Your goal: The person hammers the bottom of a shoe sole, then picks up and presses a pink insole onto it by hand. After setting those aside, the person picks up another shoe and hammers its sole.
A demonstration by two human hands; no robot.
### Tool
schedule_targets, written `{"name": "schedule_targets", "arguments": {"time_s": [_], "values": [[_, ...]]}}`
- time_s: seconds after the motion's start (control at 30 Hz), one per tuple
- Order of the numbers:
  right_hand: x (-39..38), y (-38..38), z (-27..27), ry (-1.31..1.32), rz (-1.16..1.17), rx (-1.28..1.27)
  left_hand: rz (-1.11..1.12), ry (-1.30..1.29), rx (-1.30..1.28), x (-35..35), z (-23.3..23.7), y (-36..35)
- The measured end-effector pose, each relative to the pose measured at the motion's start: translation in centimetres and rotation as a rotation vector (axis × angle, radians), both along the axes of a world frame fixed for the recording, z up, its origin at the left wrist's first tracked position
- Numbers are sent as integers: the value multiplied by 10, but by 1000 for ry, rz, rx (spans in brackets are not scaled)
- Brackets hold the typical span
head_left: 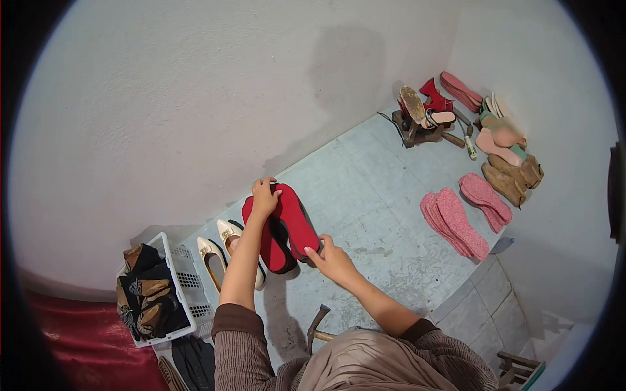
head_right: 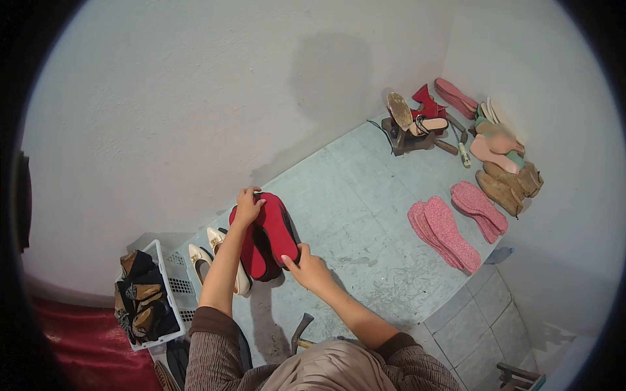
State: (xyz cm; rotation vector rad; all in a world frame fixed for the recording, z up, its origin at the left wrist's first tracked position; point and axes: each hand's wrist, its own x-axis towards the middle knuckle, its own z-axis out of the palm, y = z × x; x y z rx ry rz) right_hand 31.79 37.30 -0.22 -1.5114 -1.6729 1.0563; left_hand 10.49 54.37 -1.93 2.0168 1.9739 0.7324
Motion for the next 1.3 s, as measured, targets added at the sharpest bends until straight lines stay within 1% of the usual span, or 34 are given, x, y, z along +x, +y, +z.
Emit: {"name": "schedule_targets", "arguments": {"time_s": [0.03, 0.07, 0.1, 0.17, 0.23, 0.27, 0.3, 0.37, 0.4, 0.43, 0.5, 0.53, 0.57, 0.6, 0.63, 0.7, 0.73, 0.77, 0.83, 0.87, 0.93, 0.97, 1.03, 1.1, 1.13, 1.17, 1.2, 1.23, 1.3], "values": [[6, -5, 9, -6, 2, 8, -11, -48, 73, 5, 14, -12], [16, -11, 19, 7, 8, -38, -24, -96, 148, 10, 30, -25], [25, -17, 27, 20, 12, -84, -24, -101, 157, 13, 46, -41], [49, -36, 24, 12, 25, -83, -65, -268, 201, 19, 79, -89], [74, -59, 15, 5, 22, -86, -114, -279, 325, 31, 110, -153], [88, -74, 8, -39, 9, -116, -94, -332, 319, 33, 113, -183], [102, -91, 2, -83, -15, -150, -84, -387, 307, 35, 110, -214], [127, -123, -1, -140, -54, -192, -17, -571, 171, 40, 94, -270], [136, -141, -2, -189, -54, -240, 6, -616, 141, 41, 71, -295], [143, -158, -3, -190, -105, -243, 29, -661, 110, 43, 50, -316], [158, -188, -4, -251, -123, -258, 42, -901, -75, 64, 35, -354], [163, -201, -2, -269, -149, -261, 32, -894, -146, 74, 23, -368], [168, -211, 0, -220, -193, -245, 33, -888, -213, 85, 13, -380], [176, -219, 3, -172, -226, -228, 10, -876, -261, 97, 15, -387], [186, -222, 4, -192, -222, -230, 15, -896, -263, 108, 18, -391], [204, -225, 1, -135, -321, -146, -207, -608, -167, 122, 32, -393], [216, -222, 5, -146, -351, -120, -219, -607, -168, 130, 38, -391], [230, -218, 5, -150, -325, -126, -192, -611, -167, 137, 45, -389], [261, -198, -4, -156, -485, -11, -223, -538, -116, 150, 61, -384], [277, -186, -7, -152, -448, -3, -210, -549, -85, 158, 69, -383], [310, -161, -11, -435, -530, 218, -146, -541, -56, 173, 69, -382], [326, -151, -12, -433, -491, 228, -118, -533, -47, 182, 68, -383], [351, -125, -13, -608, -478, 379, -32, -539, -14, 206, 57, -385], [372, -104, -17, -560, -400, 355, 78, -589, -43, 232, 33, -391], [382, -96, -25, -603, -372, 362, 124, -587, -42, 248, 30, -395], [390, -85, -32, -644, -344, 376, 125, -588, -40, 264, 25, -398], [401, -76, -48, -646, -308, 372, 127, -589, -38, 279, 20, -402], [407, -72, -54, -630, -256, 383, 180, -584, -27, 290, 19, -407], [410, -66, -59, -682, -192, 261, 51, -645, -60, 304, 17, -419]]}}
